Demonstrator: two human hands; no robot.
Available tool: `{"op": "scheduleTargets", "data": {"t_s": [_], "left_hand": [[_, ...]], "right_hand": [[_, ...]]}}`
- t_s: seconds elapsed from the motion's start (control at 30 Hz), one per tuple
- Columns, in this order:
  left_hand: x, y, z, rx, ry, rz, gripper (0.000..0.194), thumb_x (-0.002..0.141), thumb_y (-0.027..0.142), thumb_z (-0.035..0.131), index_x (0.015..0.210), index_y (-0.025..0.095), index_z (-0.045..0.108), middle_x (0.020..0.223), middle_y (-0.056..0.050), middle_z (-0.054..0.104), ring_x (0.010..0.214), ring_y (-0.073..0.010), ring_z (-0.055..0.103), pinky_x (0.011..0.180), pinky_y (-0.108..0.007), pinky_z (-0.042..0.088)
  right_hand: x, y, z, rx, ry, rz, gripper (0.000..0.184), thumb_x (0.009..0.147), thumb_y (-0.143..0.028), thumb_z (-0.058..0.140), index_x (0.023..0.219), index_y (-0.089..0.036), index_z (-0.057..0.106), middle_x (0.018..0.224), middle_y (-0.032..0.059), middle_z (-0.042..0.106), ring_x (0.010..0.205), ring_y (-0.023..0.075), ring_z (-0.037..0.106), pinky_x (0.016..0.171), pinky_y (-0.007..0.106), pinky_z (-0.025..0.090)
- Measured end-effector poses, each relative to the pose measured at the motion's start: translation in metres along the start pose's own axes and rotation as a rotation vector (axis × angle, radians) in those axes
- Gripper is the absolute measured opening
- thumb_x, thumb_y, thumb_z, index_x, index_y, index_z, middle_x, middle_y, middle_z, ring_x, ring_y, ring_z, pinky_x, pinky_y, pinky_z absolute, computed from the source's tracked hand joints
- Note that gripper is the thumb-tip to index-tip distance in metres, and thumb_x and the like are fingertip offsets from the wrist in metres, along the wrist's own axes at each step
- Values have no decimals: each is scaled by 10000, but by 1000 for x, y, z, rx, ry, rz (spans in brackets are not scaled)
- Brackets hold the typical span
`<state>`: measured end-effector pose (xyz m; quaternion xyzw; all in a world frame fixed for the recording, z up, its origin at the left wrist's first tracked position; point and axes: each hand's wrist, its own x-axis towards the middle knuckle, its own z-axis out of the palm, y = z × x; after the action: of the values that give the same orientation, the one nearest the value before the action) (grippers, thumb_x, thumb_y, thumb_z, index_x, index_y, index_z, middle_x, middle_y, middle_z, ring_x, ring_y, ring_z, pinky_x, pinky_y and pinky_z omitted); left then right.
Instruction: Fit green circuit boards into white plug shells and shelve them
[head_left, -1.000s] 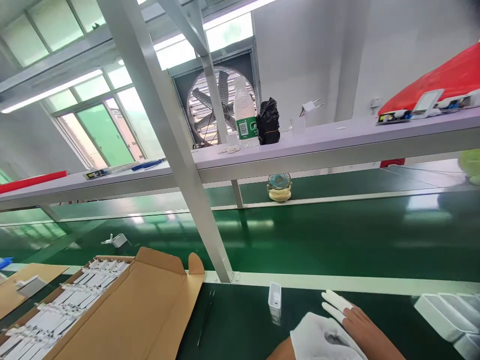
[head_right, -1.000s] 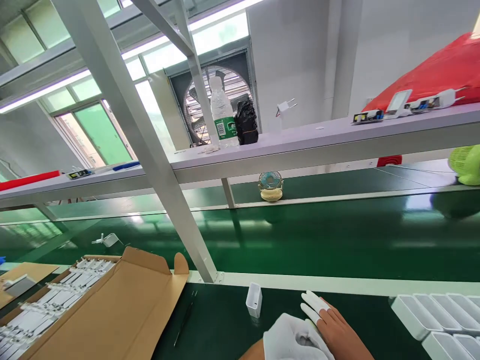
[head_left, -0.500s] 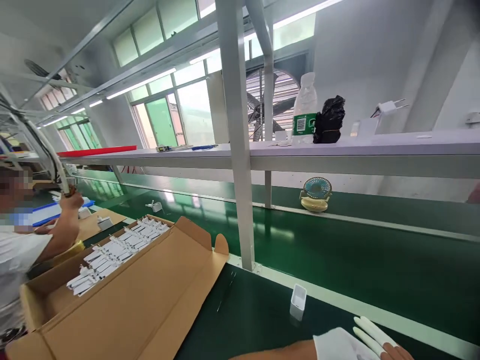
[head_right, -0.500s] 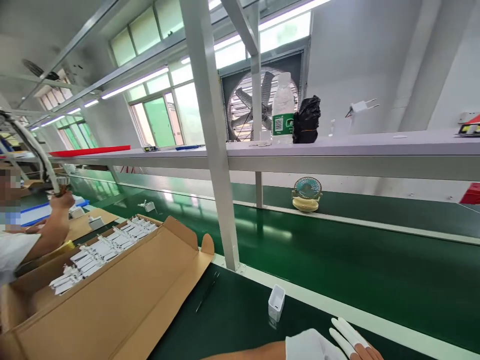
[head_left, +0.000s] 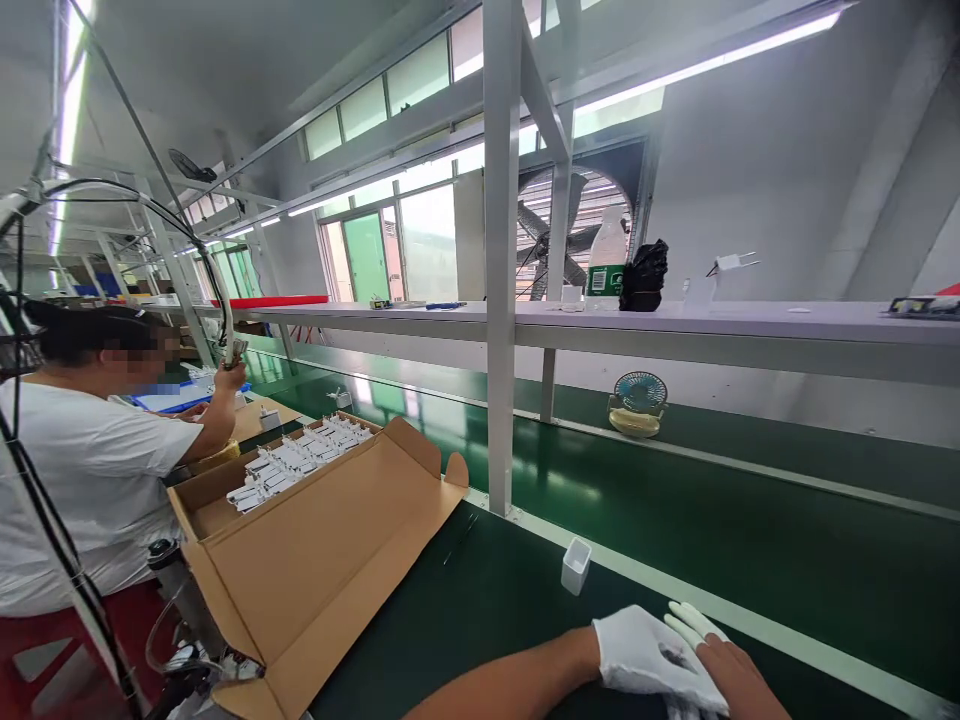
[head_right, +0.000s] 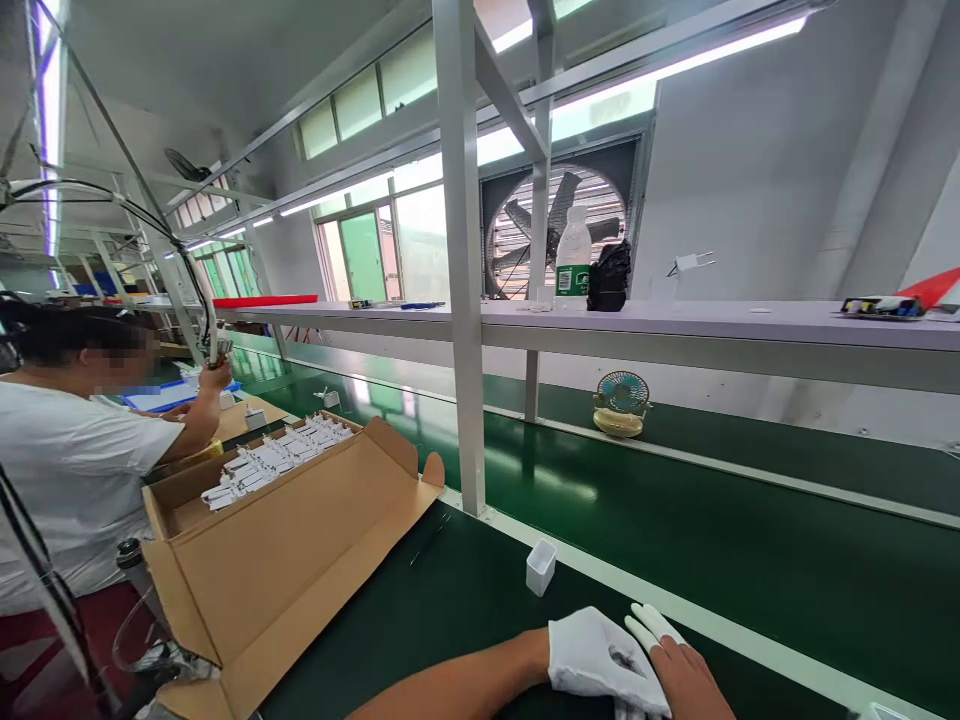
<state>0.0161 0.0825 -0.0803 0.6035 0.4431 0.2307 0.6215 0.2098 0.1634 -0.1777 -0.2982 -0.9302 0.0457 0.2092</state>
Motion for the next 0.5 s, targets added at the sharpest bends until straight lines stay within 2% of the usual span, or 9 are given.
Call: {"op": "scheduleTargets", "data": {"t_s": [0.1, 0.17, 0.27, 0.33, 0.4, 0.5], "left_hand": [[-8, -3, 2, -66, 126, -18, 553, 489, 651, 878, 735, 182, 720, 598, -3, 636, 554, -183, 624, 720, -418, 593], [-15, -2, 3, -117, 153, 15, 583, 468, 643, 888, 755, 163, 723, 634, -17, 658, 572, -182, 630, 730, -424, 596], [-22, 2, 6, -175, 169, 107, 594, 496, 628, 885, 774, 128, 724, 698, -51, 689, 571, -172, 636, 679, -392, 589], [-25, 4, 6, -196, 192, 152, 579, 546, 612, 868, 788, 107, 724, 725, -68, 700, 553, -159, 635, 610, -342, 567], [-24, 2, 5, -226, 203, 179, 559, 590, 598, 847, 796, 96, 714, 725, -77, 706, 528, -154, 635, 530, -292, 530], [-18, -1, 0, -305, 200, 183, 555, 597, 614, 825, 740, 98, 679, 662, -80, 691, 441, -137, 593, 411, -243, 438]], "right_hand": [[5, -8, -3, -15, -48, 21, 263, 728, -177, 505, 850, -229, 733, 967, 117, 743, 897, 310, 720, 762, 430, 587], [9, -14, -5, -44, -29, 33, 323, 727, -159, 495, 919, -215, 749, 1017, 121, 745, 954, 309, 716, 824, 435, 584], [15, -28, -13, -61, 29, 40, 426, 766, -149, 489, 1103, -181, 748, 1105, 141, 741, 1048, 310, 701, 931, 440, 558], [18, -39, -21, -46, 55, 52, 437, 808, -147, 489, 1171, -159, 732, 1215, 163, 713, 1177, 320, 654, 1014, 446, 518], [21, -50, -31, -28, 72, 77, 423, 838, -123, 468, 1171, -154, 729, 1278, 167, 686, 1270, 319, 596, 1086, 455, 466], [24, -60, -39, -18, 88, 147, 475, 759, -47, 470, 1134, -180, 730, 1234, 135, 701, 1202, 286, 625, 1103, 438, 445]]}}
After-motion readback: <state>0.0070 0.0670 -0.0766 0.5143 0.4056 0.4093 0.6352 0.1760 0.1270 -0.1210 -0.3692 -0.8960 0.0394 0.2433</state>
